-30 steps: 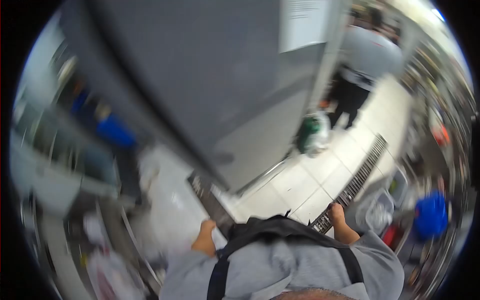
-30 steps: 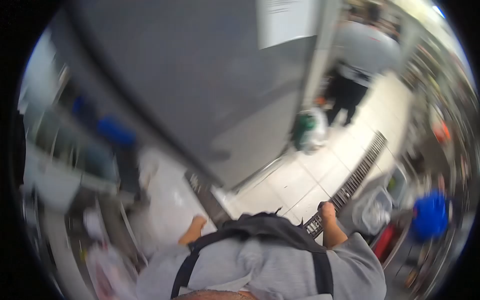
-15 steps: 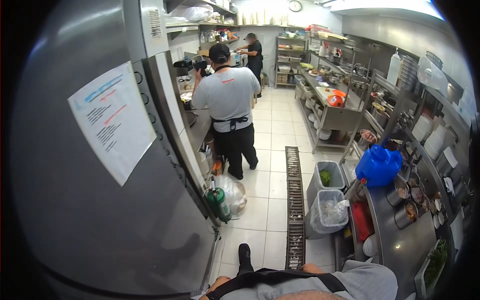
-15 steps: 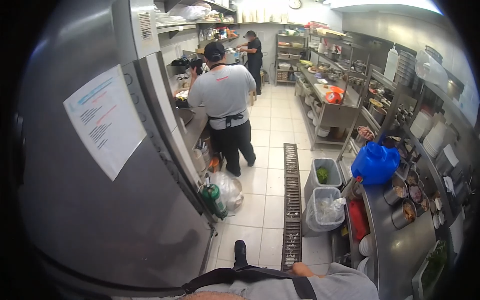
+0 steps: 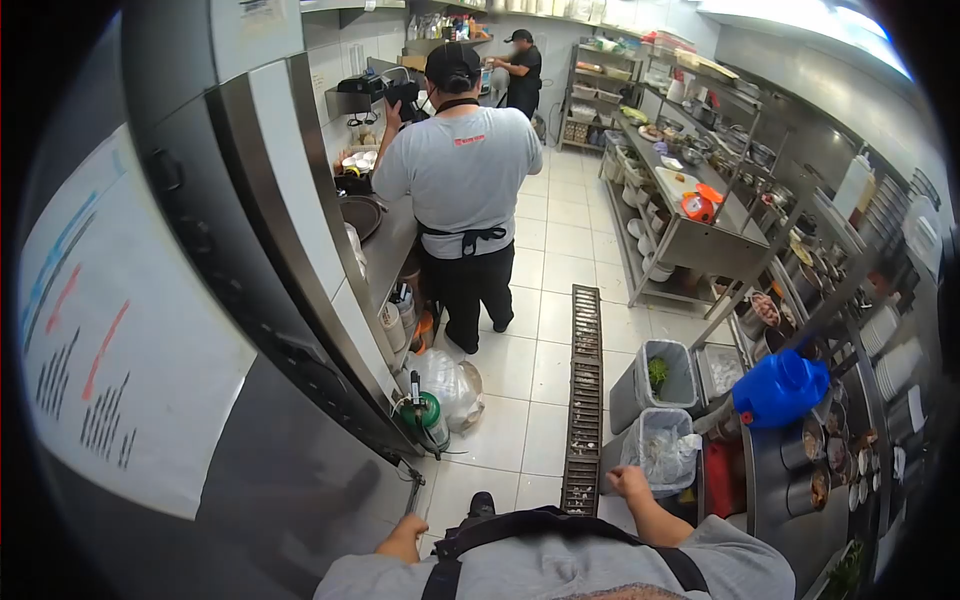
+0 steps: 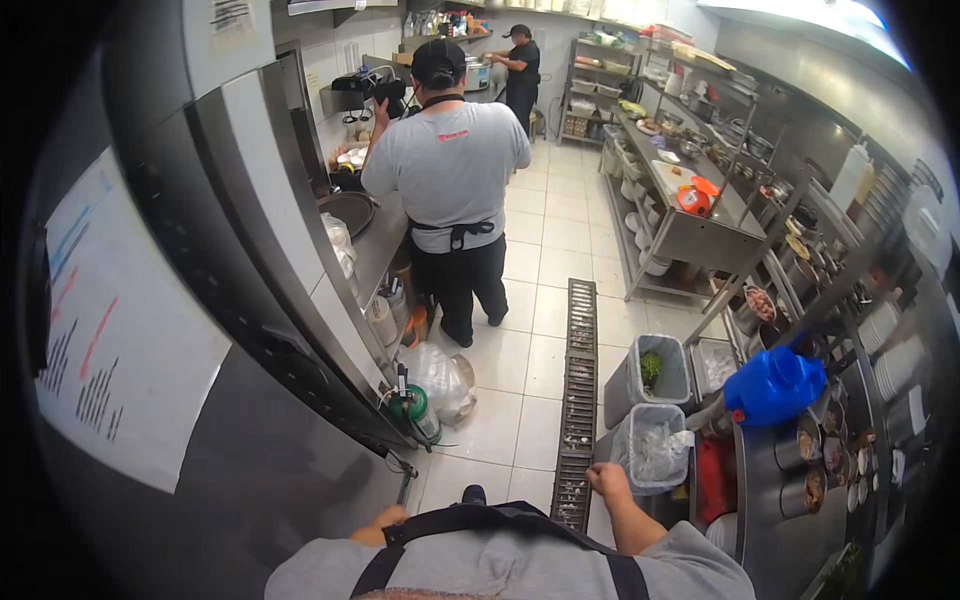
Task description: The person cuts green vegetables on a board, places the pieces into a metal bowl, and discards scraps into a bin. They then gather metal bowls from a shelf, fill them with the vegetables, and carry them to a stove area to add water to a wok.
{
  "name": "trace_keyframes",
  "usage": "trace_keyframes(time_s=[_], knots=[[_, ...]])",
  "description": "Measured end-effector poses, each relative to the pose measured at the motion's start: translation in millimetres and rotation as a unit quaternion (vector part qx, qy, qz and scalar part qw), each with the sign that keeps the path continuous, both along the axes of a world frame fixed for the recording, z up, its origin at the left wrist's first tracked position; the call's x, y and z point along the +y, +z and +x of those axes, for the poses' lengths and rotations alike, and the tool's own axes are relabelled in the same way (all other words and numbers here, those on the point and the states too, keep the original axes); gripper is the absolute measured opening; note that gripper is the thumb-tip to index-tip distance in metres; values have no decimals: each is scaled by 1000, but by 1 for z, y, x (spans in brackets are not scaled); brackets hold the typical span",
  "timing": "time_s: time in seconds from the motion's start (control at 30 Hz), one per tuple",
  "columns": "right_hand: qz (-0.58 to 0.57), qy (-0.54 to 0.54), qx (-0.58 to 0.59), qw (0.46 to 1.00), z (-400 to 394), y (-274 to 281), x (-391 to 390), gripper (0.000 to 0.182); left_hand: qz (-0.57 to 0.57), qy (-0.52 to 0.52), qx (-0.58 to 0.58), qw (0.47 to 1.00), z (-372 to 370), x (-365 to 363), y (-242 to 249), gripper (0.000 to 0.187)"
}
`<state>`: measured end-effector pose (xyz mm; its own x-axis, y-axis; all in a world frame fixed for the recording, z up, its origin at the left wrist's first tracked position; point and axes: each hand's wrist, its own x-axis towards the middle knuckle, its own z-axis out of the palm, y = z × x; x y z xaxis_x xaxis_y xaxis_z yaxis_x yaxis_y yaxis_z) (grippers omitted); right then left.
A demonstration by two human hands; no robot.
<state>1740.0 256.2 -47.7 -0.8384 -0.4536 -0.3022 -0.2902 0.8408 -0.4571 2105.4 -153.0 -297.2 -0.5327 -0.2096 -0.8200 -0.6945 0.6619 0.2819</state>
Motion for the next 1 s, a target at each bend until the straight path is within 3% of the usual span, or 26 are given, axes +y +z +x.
trace_keyframes(time_s=[0.07, 0.1, 0.13, 0.17, 0.2, 0.23, 0.27, 0.43, 0.47, 0.53, 0.6, 0.67, 0.73, 0.77, 0.8, 0.83, 0.87, 0.93, 1.0], knots=[[-49, -77, 0, 996, -22, 2, -12, 23, -43, 73, -80, 993, -64, -27, -5, 31], [-70, -102, -22, 992, -30, -7, -12, 23, -82, 26, -54, 995, -86, -43, 18, 29], [-82, -102, 3, 991, -31, -14, -10, 23, -141, 85, 20, 986, -111, -49, -4, 32], [-94, -103, 28, 990, -28, -21, -8, 24, -110, -199, -19, 974, -135, -71, 12, 36], [-97, -104, 14, 990, -24, -27, -3, 24, -111, -435, 30, 893, -151, -96, 8, 29], [-52, -113, -20, 992, -18, -34, 4, 23, -112, -439, 18, 891, -186, -70, 29, 29], [-7, -124, -51, 991, -13, -45, 14, 23, -77, 12, 11, 997, -212, -76, 91, 35], [109, -25, -73, 991, 3, -122, 96, 29, -19, 92, -2, 996, -307, -70, 106, 34], [114, -50, -86, 988, -9, -143, 107, 28, -30, 65, 50, 996, -316, -68, 101, 34], [125, -97, -99, 982, -44, -177, 118, 26, -48, 33, 30, 998, -332, -62, 89, 34], [133, -144, -113, 974, -90, -265, 144, 24, -68, 1, 9, 998, -362, -71, 102, 34], [96, -45, 57, 993, -163, -202, 108, 21, -41, -128, 31, 990, -372, -70, 116, 34], [143, -27, -4, 989, -257, -174, 63, 20, -89, -104, 56, 989, -391, -82, 101, 34], [34, -142, 3, 989, -291, -153, 43, 17, -137, -87, 80, 983, -398, -89, 96, 35], [146, -17, 35, 989, -338, -171, 32, 13, -104, -22, 5, 994, -416, -90, 114, 34], [99, -113, 3, 989, -370, -143, 10, 11, -105, -20, 0, 994, -422, -95, 113, 34], [79, -43, 67, 994, -403, -134, -2, 12, -73, 93, 5, 993, -429, -100, 105, 33], [-18, -69, 96, 993, -454, -88, -42, 13, -45, 265, 12, 963, -447, -90, 111, 31], [-102, -116, 53, 987, -479, -34, -80, 16, -41, 238, 0, 970, -460, -87, 101, 30]])
